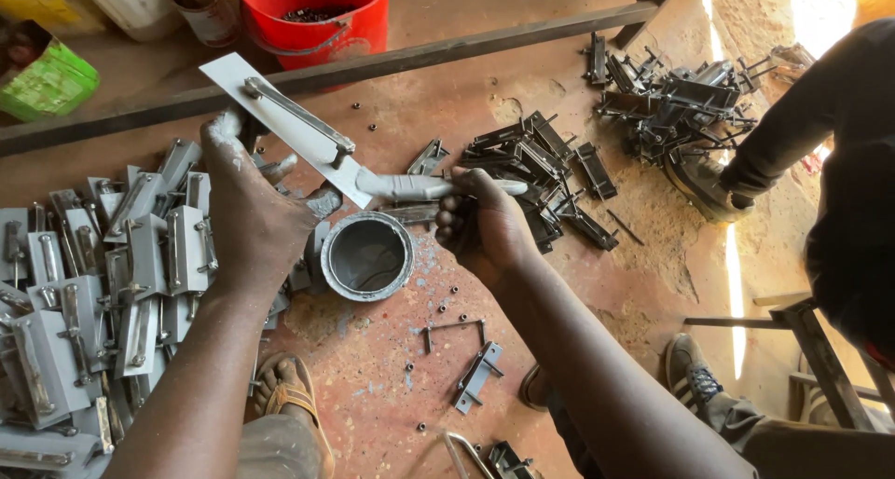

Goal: Applying a grey coating to metal brackets using a brush.

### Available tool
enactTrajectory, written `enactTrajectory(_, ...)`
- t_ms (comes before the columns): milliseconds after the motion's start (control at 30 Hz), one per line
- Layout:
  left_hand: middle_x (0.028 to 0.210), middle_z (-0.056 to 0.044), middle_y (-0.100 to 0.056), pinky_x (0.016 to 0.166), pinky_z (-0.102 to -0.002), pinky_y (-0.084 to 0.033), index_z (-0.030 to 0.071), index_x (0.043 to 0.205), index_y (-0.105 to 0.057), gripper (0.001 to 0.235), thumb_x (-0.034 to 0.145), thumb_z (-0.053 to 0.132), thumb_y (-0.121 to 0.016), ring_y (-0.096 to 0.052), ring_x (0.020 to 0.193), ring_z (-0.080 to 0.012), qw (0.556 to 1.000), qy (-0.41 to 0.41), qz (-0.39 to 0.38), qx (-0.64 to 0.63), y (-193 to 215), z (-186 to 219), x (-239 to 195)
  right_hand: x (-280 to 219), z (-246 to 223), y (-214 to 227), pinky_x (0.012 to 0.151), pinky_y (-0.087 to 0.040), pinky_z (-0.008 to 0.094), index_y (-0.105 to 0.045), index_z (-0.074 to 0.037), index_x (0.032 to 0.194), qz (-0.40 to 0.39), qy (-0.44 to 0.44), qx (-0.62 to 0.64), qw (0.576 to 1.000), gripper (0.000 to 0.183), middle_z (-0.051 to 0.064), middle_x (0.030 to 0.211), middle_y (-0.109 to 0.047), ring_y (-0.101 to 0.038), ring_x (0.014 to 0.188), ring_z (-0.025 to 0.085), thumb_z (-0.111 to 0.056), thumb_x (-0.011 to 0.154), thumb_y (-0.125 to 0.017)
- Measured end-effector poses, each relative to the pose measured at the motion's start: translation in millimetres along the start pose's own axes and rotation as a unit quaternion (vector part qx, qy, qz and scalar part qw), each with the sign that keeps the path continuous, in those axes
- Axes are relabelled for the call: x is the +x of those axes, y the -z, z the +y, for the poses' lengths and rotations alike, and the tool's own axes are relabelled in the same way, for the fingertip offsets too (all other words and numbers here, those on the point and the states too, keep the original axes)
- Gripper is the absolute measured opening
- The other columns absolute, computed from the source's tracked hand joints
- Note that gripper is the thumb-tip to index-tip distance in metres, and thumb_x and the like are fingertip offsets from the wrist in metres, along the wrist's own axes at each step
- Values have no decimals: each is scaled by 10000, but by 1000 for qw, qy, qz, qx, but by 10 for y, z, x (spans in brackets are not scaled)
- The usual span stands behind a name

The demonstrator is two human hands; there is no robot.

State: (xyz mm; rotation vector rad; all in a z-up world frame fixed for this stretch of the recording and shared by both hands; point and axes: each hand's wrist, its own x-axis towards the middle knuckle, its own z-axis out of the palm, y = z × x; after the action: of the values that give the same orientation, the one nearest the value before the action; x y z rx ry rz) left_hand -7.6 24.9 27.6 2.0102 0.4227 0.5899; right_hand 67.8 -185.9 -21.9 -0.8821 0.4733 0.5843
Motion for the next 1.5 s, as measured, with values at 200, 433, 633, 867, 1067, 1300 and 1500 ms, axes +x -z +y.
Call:
enactTrajectory(200,1141,-271,-580,775,-621,-611,-131,1235,-481,570,785,148,-693,-708,950,-476,932,94,-122,327,97,-486,193,395,-192,429,390,-496,303,-623,-11,919,54,141,-156,976,167,113,628,-546,-588,481,194,-116,870,-743)
enactTrajectory(433,829,-244,-715,835,-489,-540,-85,1197,-722,548,950,387,-592,-741,789,-417,849,308,-307,300,126,-92,58,736,87,1014,842,-575,408,-679,-86,968,82,111,-442,886,335,128,852,-642,-666,832,281,-419,984,-703)
enactTrajectory(633,1385,-254,-652,1131,-525,-424,-38,1276,-722,971,822,757,-396,-597,1329,-378,785,326,-424,312,-53,-103,103,1508,1011,2198,525,-532,540,-660,-62,922,-14,367,-804,468,242,227,664,-640,-693,636,443,-303,903,-669)
enactTrajectory(867,1425,-364,-369,812,-501,-590,-54,1551,-330,933,934,641,-415,-462,1182,-437,824,473,-306,-53,-60,215,163,1518,1981,2960,643,-540,414,-607,-161,987,-20,159,-911,381,170,33,810,-630,-692,769,265,-300,891,-624)
enactTrajectory(1067,791,-266,-640,422,-378,-426,-61,1126,-593,808,954,692,-356,-495,566,-280,802,456,-326,-204,-128,-760,141,1521,2443,3239,950,-446,561,-573,-254,1113,5,-53,-884,464,223,77,1058,-697,-703,998,332,-341,910,-601)
enactTrajectory(1300,695,-278,-740,247,-318,-344,-43,937,-729,856,943,709,-321,-606,401,-319,789,450,-319,-270,-153,-434,142,1357,2451,2908,903,-404,481,-636,-259,1191,-13,-50,-910,411,243,63,1189,-550,-687,901,341,-207,971,-546)
enactTrajectory(1500,734,-282,-738,305,-265,-228,-25,929,-733,854,925,683,-256,-627,469,-350,796,445,-318,-258,-135,-413,183,1208,2072,2471,588,-572,439,-497,-113,1244,-26,-91,-869,486,216,116,1029,-627,-668,747,274,-75,1032,-470)
